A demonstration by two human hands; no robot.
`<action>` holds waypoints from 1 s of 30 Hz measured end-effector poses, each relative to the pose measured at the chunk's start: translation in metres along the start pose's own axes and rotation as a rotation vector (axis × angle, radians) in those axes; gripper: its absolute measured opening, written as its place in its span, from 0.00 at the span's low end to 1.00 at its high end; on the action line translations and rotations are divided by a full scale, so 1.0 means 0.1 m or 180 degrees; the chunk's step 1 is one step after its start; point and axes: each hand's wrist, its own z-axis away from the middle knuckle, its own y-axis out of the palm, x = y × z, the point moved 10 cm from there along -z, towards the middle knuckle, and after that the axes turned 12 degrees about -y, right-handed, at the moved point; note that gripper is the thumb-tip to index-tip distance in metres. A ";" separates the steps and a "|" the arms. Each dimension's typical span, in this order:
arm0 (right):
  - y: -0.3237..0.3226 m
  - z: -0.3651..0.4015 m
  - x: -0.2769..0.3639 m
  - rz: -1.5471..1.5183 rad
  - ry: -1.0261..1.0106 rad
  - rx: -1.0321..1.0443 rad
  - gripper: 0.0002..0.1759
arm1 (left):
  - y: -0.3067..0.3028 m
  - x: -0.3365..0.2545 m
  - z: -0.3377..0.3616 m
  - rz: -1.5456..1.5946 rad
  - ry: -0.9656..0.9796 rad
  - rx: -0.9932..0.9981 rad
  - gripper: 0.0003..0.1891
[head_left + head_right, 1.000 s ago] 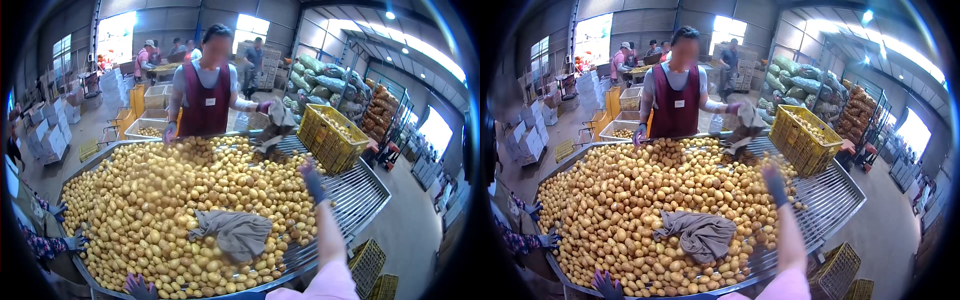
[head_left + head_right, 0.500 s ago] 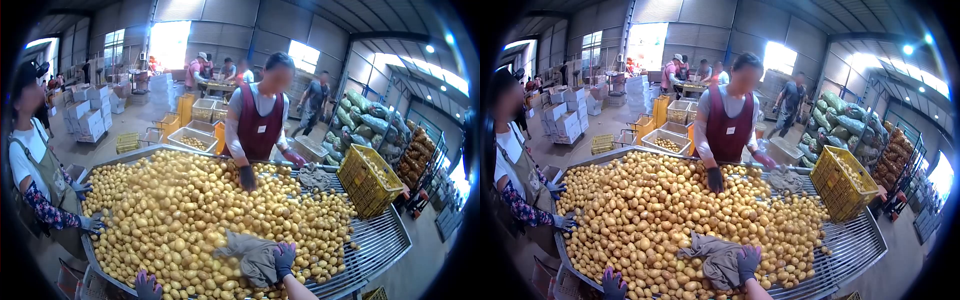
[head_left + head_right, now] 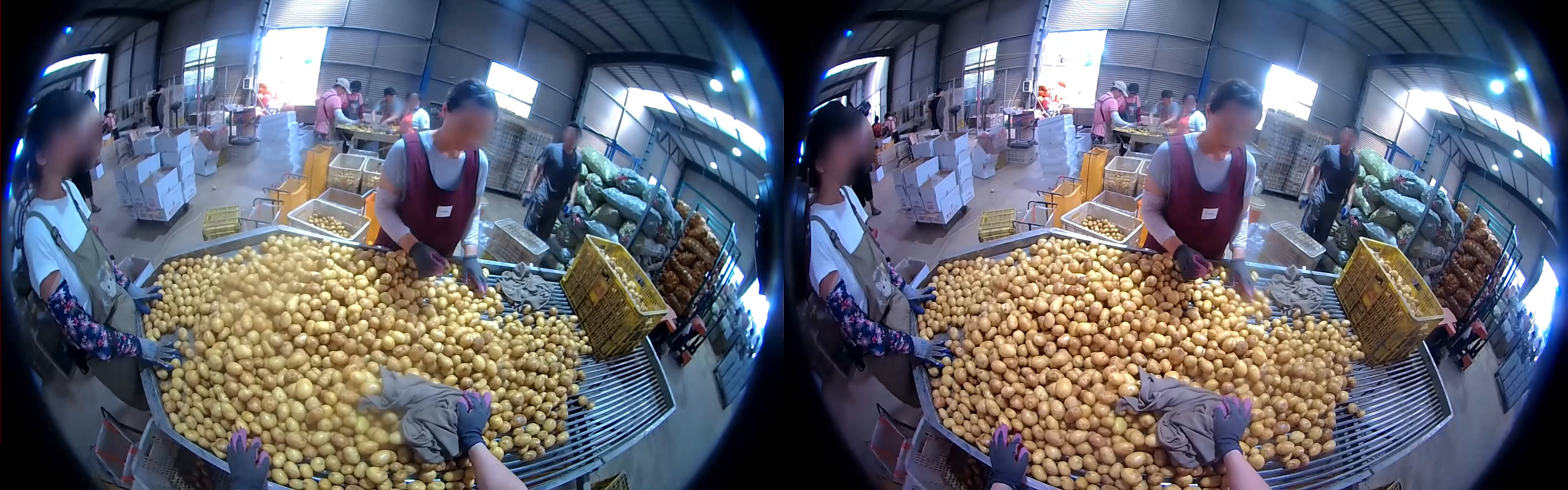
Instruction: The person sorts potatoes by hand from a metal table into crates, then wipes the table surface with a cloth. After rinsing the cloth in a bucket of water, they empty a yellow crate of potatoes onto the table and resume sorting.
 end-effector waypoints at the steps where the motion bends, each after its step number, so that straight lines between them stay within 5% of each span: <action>1: 0.00 0.00 0.00 -0.0006 -0.0009 -0.0014 0.16 | -0.01 -0.02 0.00 0.0005 -0.0012 0.0007 0.22; 30: 0.02 0.00 -0.07 -0.0140 -0.0087 -0.0084 0.15 | -0.04 0.00 0.00 -0.0058 0.0032 -0.0295 0.18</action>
